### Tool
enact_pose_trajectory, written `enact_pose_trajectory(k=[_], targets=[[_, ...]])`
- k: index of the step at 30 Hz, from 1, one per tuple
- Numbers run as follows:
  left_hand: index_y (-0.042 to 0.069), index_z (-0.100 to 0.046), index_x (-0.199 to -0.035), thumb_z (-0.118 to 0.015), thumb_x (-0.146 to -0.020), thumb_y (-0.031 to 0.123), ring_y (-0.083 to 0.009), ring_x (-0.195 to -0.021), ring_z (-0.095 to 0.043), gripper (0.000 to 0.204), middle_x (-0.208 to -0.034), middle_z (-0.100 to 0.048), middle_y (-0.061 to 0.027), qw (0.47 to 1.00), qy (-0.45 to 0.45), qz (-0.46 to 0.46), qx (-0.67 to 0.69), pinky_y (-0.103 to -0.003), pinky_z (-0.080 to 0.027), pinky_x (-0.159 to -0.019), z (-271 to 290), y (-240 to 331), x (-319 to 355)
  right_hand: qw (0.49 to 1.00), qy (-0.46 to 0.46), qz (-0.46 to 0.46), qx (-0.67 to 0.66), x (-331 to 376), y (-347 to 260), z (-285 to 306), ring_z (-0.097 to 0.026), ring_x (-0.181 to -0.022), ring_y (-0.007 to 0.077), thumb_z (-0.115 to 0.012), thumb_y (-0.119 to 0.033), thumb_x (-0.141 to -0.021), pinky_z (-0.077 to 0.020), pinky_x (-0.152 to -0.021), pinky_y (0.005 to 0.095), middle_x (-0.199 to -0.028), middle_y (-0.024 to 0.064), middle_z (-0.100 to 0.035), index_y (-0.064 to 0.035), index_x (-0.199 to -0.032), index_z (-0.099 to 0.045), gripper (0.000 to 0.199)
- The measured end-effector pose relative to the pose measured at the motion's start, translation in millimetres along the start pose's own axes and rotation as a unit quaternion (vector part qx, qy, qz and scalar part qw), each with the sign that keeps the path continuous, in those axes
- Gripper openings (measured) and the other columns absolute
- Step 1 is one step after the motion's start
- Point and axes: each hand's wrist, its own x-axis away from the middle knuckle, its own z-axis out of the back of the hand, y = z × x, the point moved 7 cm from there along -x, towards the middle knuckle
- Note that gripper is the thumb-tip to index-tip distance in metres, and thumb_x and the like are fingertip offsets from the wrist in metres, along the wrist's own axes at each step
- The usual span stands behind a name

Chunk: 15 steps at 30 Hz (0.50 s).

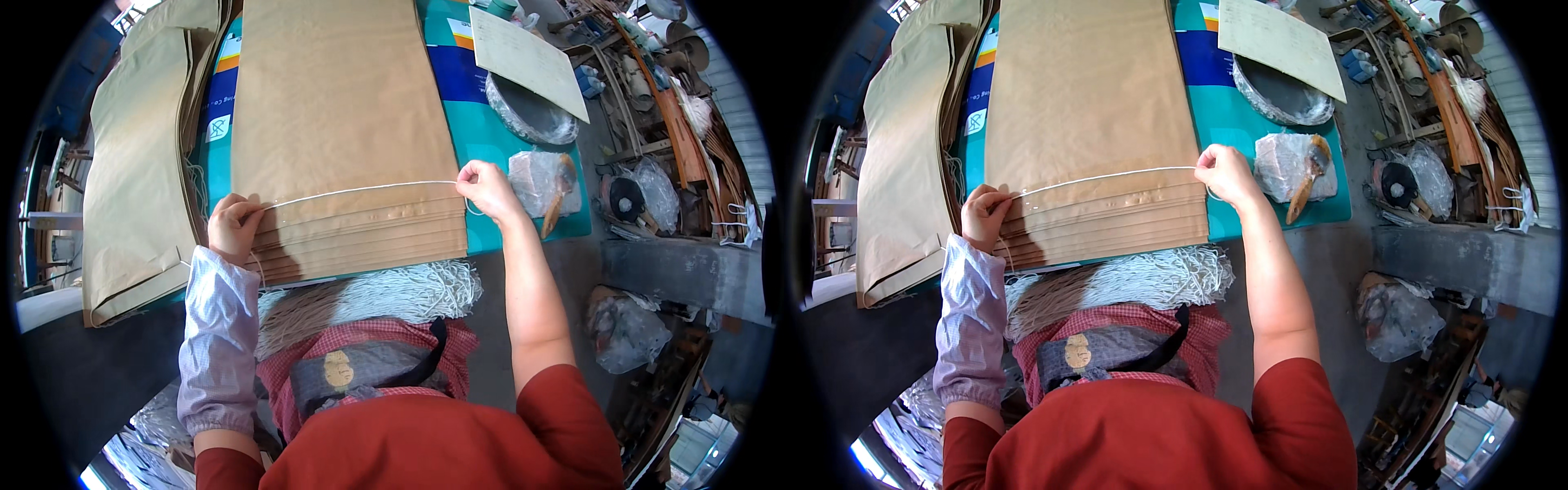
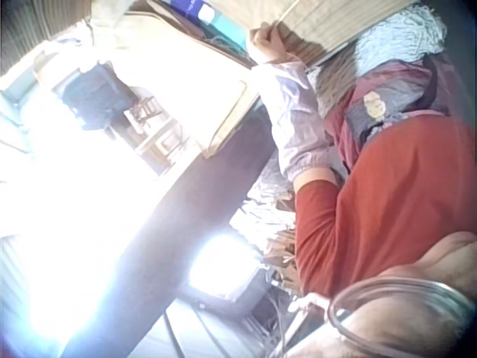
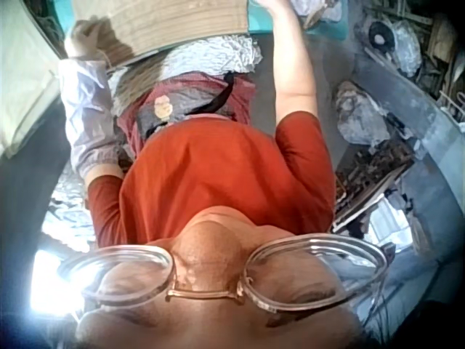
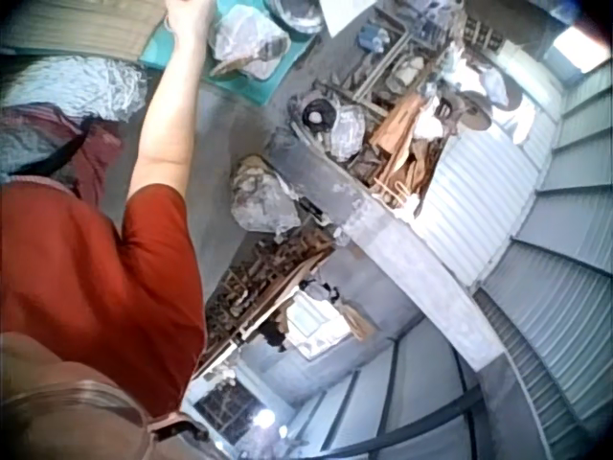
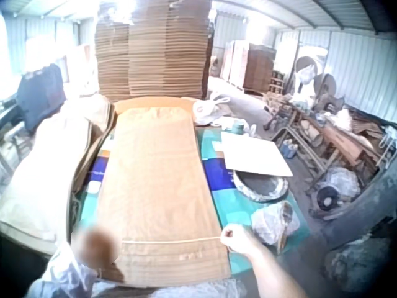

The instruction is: The person repeatedly applies glue to the spine of stacked paper sheets using a brush, then presses a white string across the spine to bind them. The person works on one stack at a time, repeating the glue-and-string cycle throughout the clip.

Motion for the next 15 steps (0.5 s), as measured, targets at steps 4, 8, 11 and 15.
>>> enact_pose_trajectory(k=[4,8,11,15], targets=[[0.003,-0.069,-0.077,-0.071,-0.069,0.005,-0.0270,-0.079,-0.058,0.009,-0.078,-0.060,-0.0076,0.999,0.013,-0.020,-0.027,-0.035,-0.046,-0.071,-0.7,-1.2,1.3,0.997,-0.014,0.046,-0.058,1.9,-18.4,-1.8,-0.060,-0.069,0.0130,-0.067,-0.003,-0.071,-0.0483,-0.064,0.0263,-0.083,0.0068,-0.063,-0.0008,-0.078,-0.064,0.008],[0.002,-0.065,-0.082,-0.071,-0.070,0.002,-0.0286,-0.081,-0.057,0.014,-0.082,-0.059,-0.0098,0.988,0.043,-0.104,-0.107,-0.037,-0.046,-0.072,5.3,22.8,-2.3,0.994,0.036,0.105,0.017,2.3,-16.4,-5.7,-0.055,-0.071,0.0103,-0.067,-0.001,-0.073,-0.0465,-0.064,0.0240,-0.080,0.0020,-0.056,-0.0026,-0.083,-0.060,0.012],[0.003,-0.060,-0.084,-0.070,-0.070,0.001,-0.0304,-0.084,-0.056,0.017,-0.083,-0.059,-0.0100,0.975,0.055,-0.153,-0.148,-0.040,-0.045,-0.076,4.3,44.6,0.4,0.986,-0.012,0.011,-0.169,-0.3,-4.1,-8.6,-0.052,-0.071,0.0070,-0.067,-0.001,-0.074,-0.0444,-0.064,0.0226,-0.076,-0.0017,-0.053,-0.0046,-0.081,-0.058,0.012],[0.003,-0.058,-0.084,-0.067,-0.071,-0.001,-0.0309,-0.081,-0.058,0.016,-0.089,-0.059,-0.0098,0.989,0.015,-0.126,-0.076,-0.038,-0.048,-0.068,-5.4,30.0,4.7,0.926,-0.120,0.012,-0.357,5.1,-14.6,-17.2,-0.045,-0.069,0.0041,-0.067,0.002,-0.074,-0.0377,-0.060,0.0216,-0.074,-0.0059,-0.049,-0.0085,-0.074,-0.047,0.022]])
